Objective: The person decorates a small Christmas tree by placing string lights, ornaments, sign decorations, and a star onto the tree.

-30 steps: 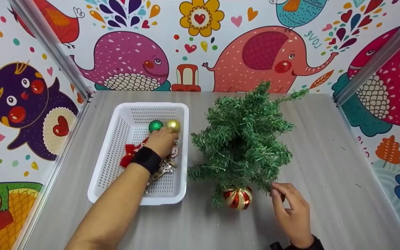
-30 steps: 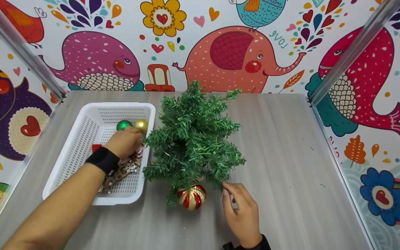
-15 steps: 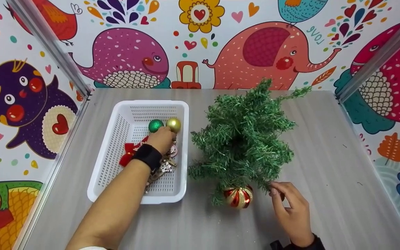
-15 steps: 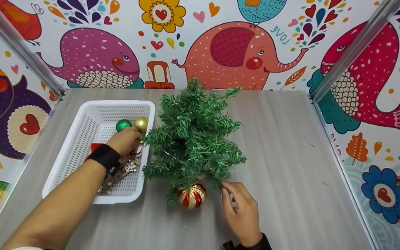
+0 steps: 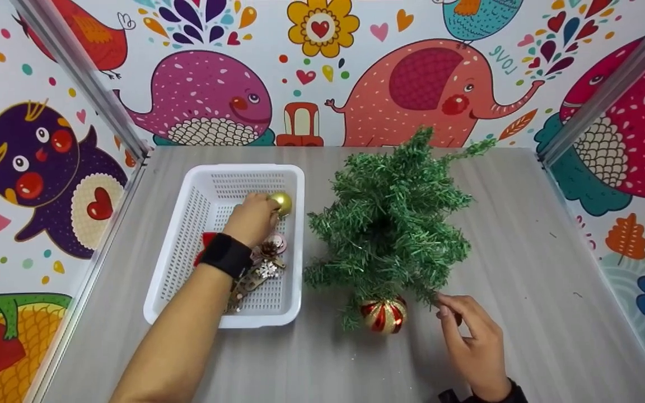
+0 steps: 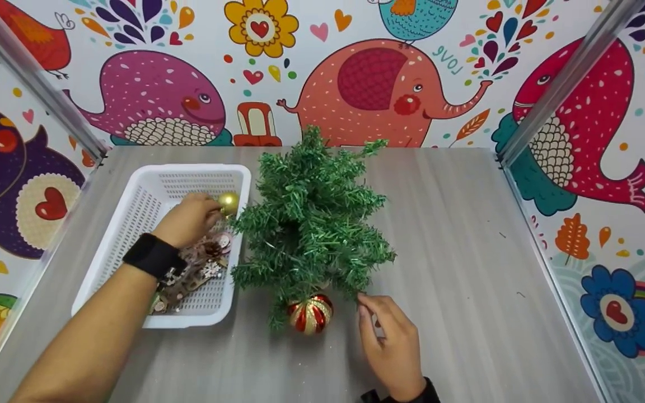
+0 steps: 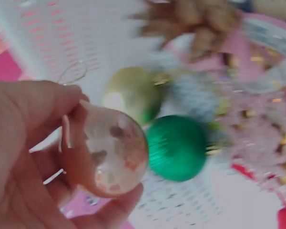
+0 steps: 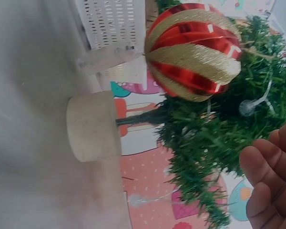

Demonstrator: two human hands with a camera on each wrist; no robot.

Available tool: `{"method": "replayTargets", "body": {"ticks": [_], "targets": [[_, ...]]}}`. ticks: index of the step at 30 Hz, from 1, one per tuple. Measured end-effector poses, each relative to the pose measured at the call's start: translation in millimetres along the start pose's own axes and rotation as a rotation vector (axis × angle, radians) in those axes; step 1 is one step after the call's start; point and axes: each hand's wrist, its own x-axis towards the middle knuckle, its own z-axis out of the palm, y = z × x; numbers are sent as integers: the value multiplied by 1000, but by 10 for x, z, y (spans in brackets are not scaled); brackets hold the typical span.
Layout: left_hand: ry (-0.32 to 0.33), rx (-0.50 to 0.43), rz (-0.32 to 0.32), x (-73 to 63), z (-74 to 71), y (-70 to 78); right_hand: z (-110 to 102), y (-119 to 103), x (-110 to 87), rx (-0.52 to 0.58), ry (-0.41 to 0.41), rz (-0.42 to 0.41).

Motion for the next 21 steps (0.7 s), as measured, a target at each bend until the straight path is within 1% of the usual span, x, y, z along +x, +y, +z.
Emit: {"method": "replayTargets", "body": {"ticks": [3, 7, 11, 12, 14, 16, 18, 19, 21], "targets": [[84, -117, 8, -122, -114, 112, -10, -72, 45, 25, 12, -32], [231, -263, 46, -325, -220, 306, 23, -214, 152, 103, 40, -95], [379, -388, 90, -540, -323, 560, 112, -403, 314, 211, 66, -190], [409, -415, 99, -607, -357, 631, 137, -461, 358, 241, 68, -216], [447, -486, 127, -764, -437, 781, 180, -588, 439, 280, 63, -257], [464, -572, 184, -941, -505, 926, 213, -715, 513, 331, 62, -293], [475, -656, 273, -1115, -530, 1054, 237, -835, 567, 380, 63, -312], [469, -708, 328, -1198, -525, 1112, 252, -887, 591, 413, 66, -325], [448, -788, 432, -1341, -469, 1211, 289, -972, 630, 500, 57, -353]]}}
